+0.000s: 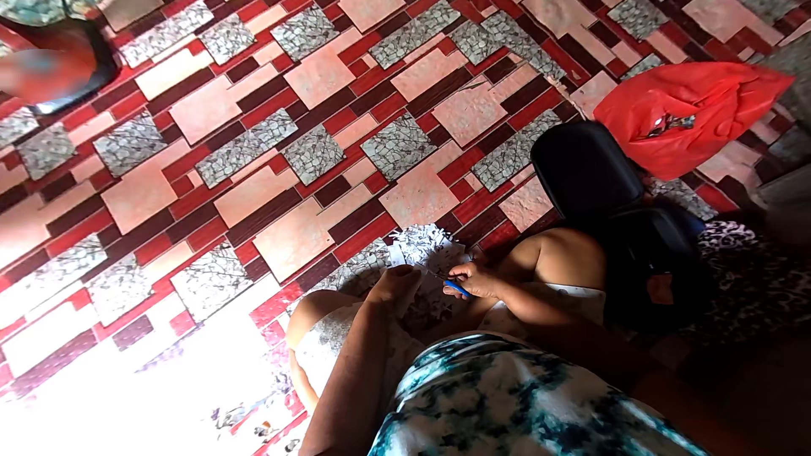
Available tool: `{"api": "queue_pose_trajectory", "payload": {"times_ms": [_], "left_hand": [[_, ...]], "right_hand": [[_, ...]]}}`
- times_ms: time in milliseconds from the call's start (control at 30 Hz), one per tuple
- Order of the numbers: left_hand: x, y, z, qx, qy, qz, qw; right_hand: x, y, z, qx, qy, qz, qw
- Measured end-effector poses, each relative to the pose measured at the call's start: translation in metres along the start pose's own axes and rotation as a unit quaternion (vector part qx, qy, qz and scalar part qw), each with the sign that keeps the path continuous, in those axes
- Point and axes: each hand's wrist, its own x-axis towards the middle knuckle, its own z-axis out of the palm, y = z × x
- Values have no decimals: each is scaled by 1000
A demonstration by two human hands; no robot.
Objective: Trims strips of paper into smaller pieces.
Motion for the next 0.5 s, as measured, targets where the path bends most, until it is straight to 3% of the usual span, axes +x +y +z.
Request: {"api": "queue_pose_trajectory", "payload": {"times_ms": [267,500], "left_hand": [[-13,6,-3,44,25,-22,998],[-10,5,-2,21,31,-38,999]], "right_hand": [[0,1,-1,-3,33,10,999],[-4,-10,0,-3,14,63,998]]}}
